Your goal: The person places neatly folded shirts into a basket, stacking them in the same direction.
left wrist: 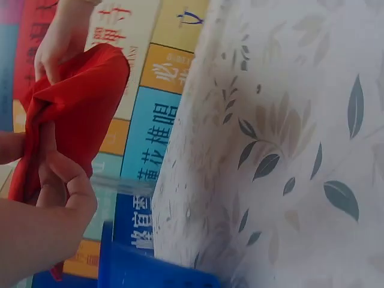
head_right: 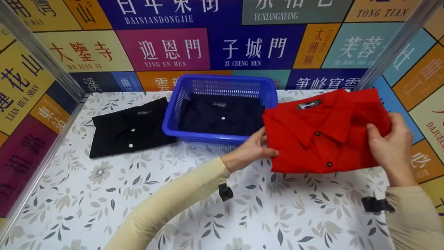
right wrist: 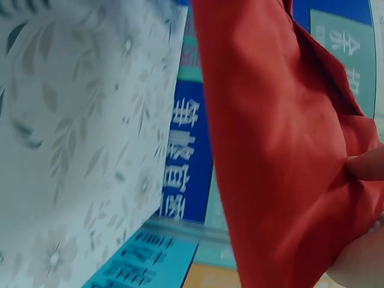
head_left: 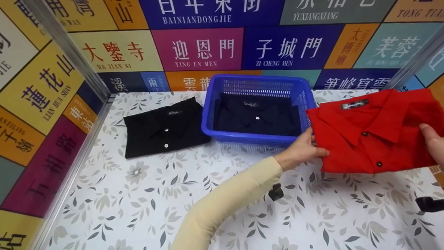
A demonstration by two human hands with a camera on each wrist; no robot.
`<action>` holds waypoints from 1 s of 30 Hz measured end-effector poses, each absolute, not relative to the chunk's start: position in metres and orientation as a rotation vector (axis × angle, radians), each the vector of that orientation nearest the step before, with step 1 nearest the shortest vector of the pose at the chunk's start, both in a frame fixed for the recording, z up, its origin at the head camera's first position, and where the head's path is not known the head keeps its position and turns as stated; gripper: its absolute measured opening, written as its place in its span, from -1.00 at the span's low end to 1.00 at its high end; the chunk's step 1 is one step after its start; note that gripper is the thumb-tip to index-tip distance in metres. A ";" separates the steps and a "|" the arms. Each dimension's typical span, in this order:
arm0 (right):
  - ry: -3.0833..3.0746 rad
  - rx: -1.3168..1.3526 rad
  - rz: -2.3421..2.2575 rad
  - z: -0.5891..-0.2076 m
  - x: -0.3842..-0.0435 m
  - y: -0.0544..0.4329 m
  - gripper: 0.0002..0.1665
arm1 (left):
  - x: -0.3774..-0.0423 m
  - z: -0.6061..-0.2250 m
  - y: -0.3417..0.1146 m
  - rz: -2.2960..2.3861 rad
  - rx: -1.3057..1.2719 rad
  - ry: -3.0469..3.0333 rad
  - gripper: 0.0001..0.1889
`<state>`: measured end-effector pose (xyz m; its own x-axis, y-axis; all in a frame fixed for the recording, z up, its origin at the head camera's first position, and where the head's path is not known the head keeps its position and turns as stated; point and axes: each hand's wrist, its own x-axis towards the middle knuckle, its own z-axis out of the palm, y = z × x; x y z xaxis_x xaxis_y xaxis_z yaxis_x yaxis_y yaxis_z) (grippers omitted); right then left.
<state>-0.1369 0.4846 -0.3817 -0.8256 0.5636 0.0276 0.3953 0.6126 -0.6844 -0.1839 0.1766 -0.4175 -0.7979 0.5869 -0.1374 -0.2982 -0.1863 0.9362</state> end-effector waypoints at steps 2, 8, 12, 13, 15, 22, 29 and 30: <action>-2.575 -0.727 0.997 -0.372 -0.140 0.464 -0.37 | -0.189 -0.418 0.168 2.040 0.330 1.465 -0.43; -2.483 -0.403 0.974 -0.363 -0.153 0.440 -0.77 | -0.204 -0.419 0.141 2.016 0.346 1.502 -0.54; -2.474 -0.313 0.928 -0.357 -0.163 0.430 -0.82 | -0.212 -0.418 0.125 1.965 0.336 1.575 -0.59; -2.479 -0.293 0.918 -0.355 -0.164 0.427 -0.85 | -0.214 -0.417 0.121 1.966 0.337 1.571 -0.58; -2.476 -0.257 0.902 -0.353 -0.169 0.420 -0.88 | -0.217 -0.415 0.113 1.968 0.356 1.581 -0.56; -2.460 -0.149 0.914 -0.345 -0.186 0.398 -0.77 | -0.221 -0.411 0.078 1.921 0.456 1.635 -0.59; -2.423 0.034 1.032 -0.339 -0.194 0.372 -0.83 | -0.223 -0.403 0.042 1.796 0.560 1.728 -0.67; -2.410 0.054 1.060 -0.339 -0.196 0.368 -0.84 | -0.224 -0.400 0.038 1.798 0.559 1.737 -0.68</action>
